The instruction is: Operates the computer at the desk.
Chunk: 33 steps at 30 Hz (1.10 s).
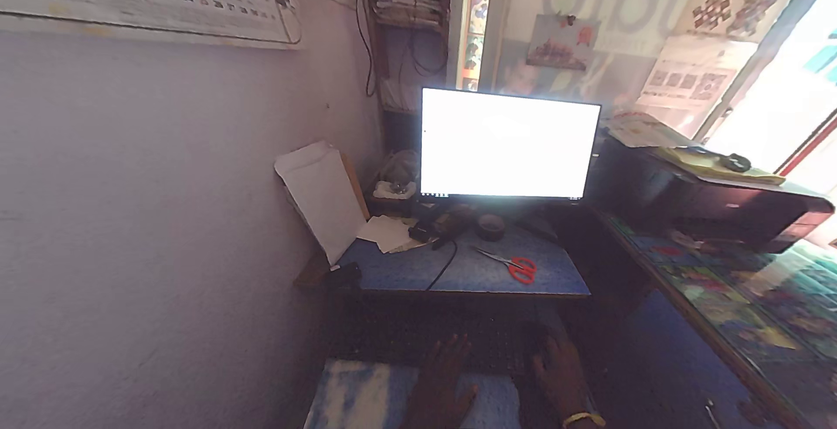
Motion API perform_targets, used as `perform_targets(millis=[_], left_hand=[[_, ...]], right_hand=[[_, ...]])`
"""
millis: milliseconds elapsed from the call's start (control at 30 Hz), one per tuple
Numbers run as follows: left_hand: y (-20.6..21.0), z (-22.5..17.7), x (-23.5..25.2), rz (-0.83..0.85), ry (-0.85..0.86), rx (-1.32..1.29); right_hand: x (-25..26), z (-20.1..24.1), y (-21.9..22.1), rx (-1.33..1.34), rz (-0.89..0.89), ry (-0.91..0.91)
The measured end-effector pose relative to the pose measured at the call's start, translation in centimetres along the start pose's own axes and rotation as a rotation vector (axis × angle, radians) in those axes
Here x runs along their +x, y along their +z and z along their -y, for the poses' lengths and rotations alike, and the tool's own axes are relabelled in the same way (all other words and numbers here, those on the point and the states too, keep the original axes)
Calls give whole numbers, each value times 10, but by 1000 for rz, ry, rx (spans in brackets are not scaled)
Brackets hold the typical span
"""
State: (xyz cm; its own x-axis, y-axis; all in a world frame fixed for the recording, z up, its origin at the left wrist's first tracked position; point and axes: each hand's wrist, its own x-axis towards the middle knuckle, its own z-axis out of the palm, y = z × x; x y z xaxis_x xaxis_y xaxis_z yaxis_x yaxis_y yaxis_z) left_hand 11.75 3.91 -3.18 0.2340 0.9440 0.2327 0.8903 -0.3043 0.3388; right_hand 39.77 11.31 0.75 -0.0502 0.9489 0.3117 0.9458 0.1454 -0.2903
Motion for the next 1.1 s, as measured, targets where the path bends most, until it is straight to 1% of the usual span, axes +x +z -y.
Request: perform_targets(millis=[100, 233, 300, 367, 467, 567, 633, 733, 867, 1100], left_hand=[[-3, -1, 3, -19, -17, -49], [-34, -18, 33, 110, -61, -66], [-44, -23, 43, 81, -40, -103], [-49, -25, 43, 50, -20, -129], [-40, -24, 28, 71, -29, -124], [-31, -25, 16, 92, -16, -67], [-29, -26, 17, 133, -58, -67], [-29, -22, 18, 125, -85, -82], [-19, -19, 14, 104, -62, -63], [-14, -14, 15, 96, -46, -60]], right_hand=[[2, 3, -3, 33, 36, 36], [1, -2, -4, 29, 53, 54], [4, -3, -3, 25, 49, 67], [5, -2, 0, 0, 22, 67], [0, -2, 3, 8, -2, 39], [-6, 0, 0, 24, 28, 48], [-7, 0, -4, 35, 39, 59], [2, 0, 0, 24, -6, 30], [2, -6, 7, -18, -39, -7], [3, -9, 11, -35, -28, -4]])
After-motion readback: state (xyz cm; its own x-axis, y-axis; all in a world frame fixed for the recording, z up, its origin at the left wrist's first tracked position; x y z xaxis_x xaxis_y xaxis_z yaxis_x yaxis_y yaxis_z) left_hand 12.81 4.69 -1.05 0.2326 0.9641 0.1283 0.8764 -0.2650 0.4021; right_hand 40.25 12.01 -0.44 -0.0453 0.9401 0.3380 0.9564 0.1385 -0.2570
